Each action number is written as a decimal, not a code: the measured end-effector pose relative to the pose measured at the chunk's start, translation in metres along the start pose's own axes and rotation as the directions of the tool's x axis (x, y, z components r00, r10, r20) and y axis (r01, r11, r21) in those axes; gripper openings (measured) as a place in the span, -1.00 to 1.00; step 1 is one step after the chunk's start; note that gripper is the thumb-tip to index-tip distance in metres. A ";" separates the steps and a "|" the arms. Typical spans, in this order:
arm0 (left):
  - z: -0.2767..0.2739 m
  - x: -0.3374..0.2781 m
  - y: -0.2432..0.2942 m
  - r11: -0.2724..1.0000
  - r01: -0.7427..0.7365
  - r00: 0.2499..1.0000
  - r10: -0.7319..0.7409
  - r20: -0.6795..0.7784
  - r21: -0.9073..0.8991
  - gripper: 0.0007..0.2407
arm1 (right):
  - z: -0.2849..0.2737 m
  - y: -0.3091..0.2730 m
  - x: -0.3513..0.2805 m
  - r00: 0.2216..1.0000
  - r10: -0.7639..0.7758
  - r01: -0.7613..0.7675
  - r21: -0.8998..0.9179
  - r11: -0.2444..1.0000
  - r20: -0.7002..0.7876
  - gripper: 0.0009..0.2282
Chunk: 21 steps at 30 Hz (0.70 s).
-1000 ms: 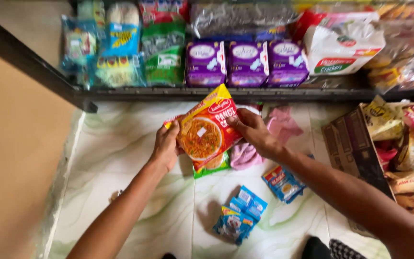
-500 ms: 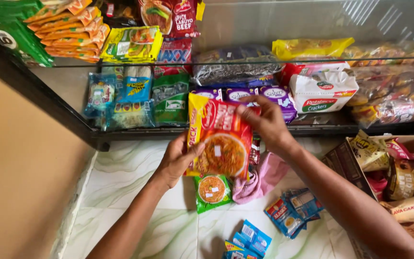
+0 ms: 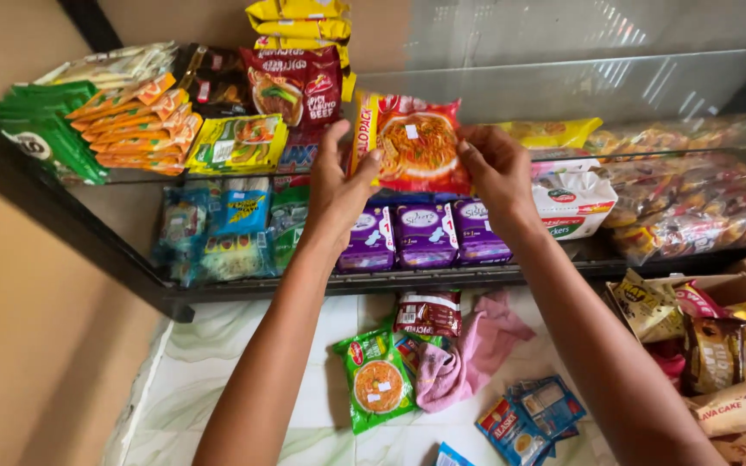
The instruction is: The recorder is seen organizing various food items, such as instant noodles, snacks, and seasoning packets, on glass shelves and the floor in a grocery store setting.
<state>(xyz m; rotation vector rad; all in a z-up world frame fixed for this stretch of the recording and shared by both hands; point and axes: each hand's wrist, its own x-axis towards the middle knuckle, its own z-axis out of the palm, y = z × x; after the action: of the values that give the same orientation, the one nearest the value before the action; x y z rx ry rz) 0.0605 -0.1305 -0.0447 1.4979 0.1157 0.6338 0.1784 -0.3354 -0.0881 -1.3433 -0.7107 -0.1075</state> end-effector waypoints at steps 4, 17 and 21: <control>0.002 0.034 -0.032 0.924 -0.149 0.989 0.139 0.053 0.353 -0.62 | 0.005 -0.009 0.021 0.996 0.077 -0.079 -0.038 0.996 -0.034 -0.78; 0.039 -0.016 -0.001 0.139 -0.439 0.885 0.239 0.400 0.888 -0.46 | 0.031 -0.033 -0.003 0.950 -0.202 0.304 -0.856 0.419 0.238 -0.80; 0.036 0.018 -0.009 0.194 -0.433 0.901 0.109 0.419 0.881 -0.38 | 0.033 -0.012 0.017 0.928 -0.249 0.353 -0.865 0.357 0.276 -0.74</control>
<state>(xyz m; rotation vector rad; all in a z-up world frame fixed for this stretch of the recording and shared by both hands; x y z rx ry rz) 0.0947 -0.1537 -0.0442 2.9281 0.0054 0.6525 0.1731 -0.3031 -0.0668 -2.2730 -1.0512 -0.8624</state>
